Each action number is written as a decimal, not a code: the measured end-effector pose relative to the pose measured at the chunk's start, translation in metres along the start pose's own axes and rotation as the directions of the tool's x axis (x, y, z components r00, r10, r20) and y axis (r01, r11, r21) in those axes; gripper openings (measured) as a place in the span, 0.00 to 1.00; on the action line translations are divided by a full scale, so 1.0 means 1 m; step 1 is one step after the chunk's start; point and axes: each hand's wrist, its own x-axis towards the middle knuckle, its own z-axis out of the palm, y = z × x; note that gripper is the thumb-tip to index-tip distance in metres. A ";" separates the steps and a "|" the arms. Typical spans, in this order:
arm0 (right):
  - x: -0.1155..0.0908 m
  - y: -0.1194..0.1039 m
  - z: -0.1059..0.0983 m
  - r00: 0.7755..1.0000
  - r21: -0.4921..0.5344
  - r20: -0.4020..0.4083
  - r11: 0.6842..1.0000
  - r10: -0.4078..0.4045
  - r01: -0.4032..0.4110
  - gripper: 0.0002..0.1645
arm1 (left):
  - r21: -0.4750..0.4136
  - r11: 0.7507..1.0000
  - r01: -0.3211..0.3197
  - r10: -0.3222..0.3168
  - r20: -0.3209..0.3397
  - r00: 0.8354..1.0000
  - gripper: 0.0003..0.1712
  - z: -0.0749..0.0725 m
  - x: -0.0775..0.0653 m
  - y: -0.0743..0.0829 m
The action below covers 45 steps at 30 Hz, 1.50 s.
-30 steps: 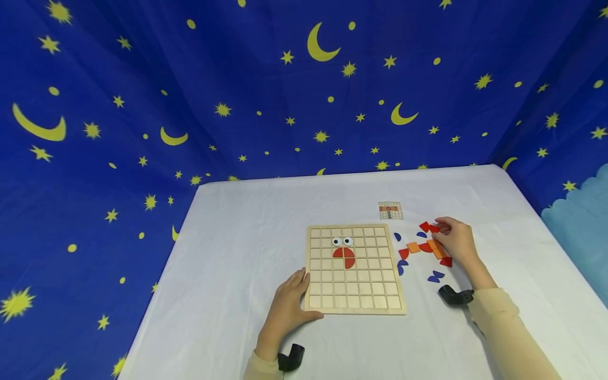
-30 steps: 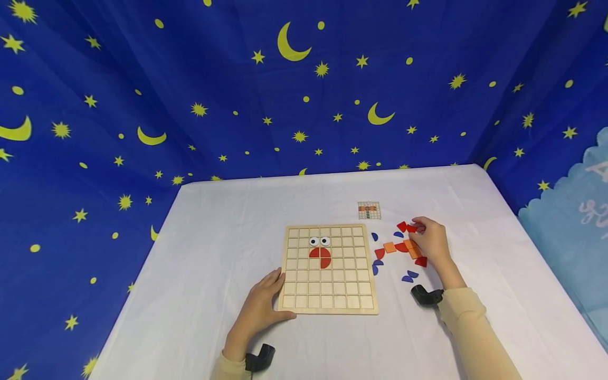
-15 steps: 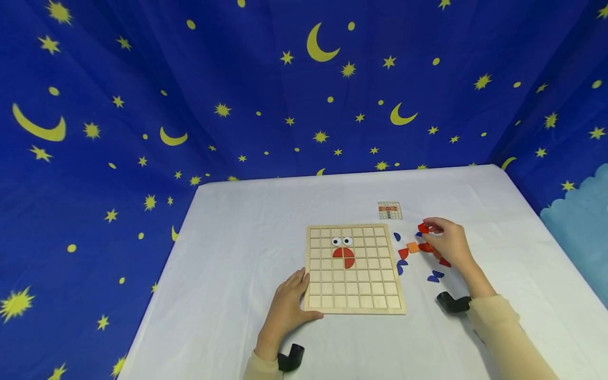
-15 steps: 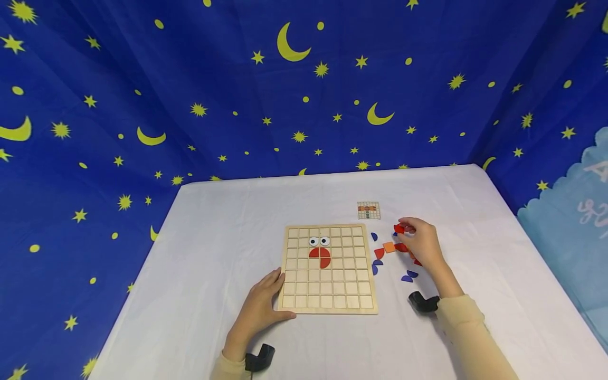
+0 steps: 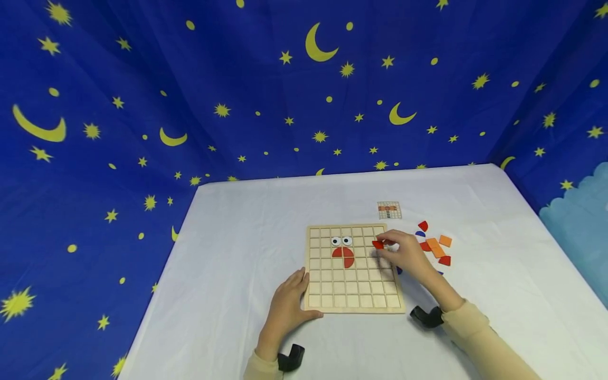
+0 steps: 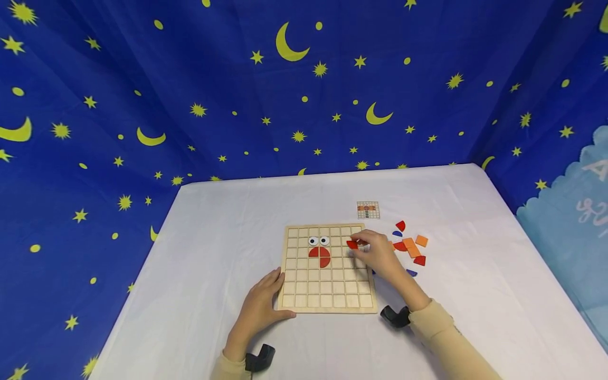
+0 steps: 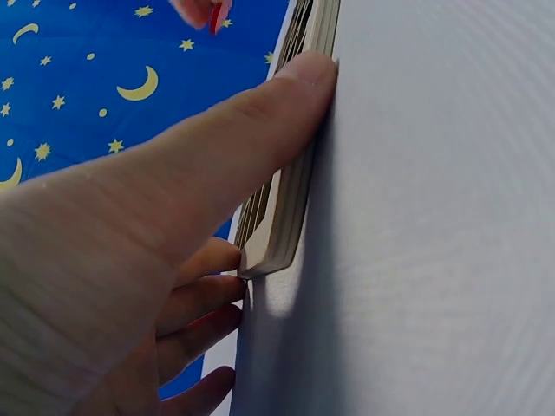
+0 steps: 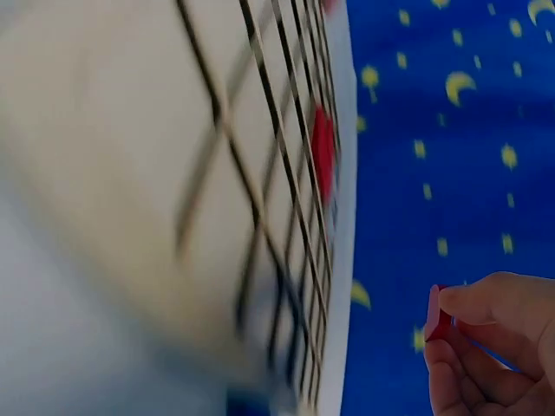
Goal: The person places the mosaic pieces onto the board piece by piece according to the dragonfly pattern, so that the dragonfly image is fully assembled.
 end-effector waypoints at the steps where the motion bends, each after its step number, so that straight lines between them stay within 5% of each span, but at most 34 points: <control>1: 0.001 -0.004 0.006 0.999 0.013 0.028 1.000 -0.017 0.017 0.17 | 0.005 1.000 -0.002 0.002 -0.004 1.000 0.58 0.000 0.000 0.000; 12: 0.014 -0.029 0.058 0.960 0.048 0.242 0.989 -0.145 0.137 0.14 | 0.023 0.999 -0.023 0.023 -0.034 0.999 0.57 0.000 0.001 0.004; 26: 0.018 -0.032 0.073 0.931 -0.093 0.286 0.960 -0.229 0.265 0.03 | 0.085 0.996 0.009 0.002 -0.127 0.992 0.59 0.009 0.003 0.016; 35: 0.020 -0.016 0.037 0.980 -0.083 0.129 0.983 -0.153 0.164 0.08 | 0.138 0.988 0.065 -0.036 -0.203 0.978 0.59 0.012 0.018 0.018; 45: 0.006 0.003 -0.012 0.997 -0.098 -0.078 0.995 -0.029 0.022 0.10 | 0.258 0.957 0.133 -0.073 -0.229 0.971 0.54 0.011 0.065 0.020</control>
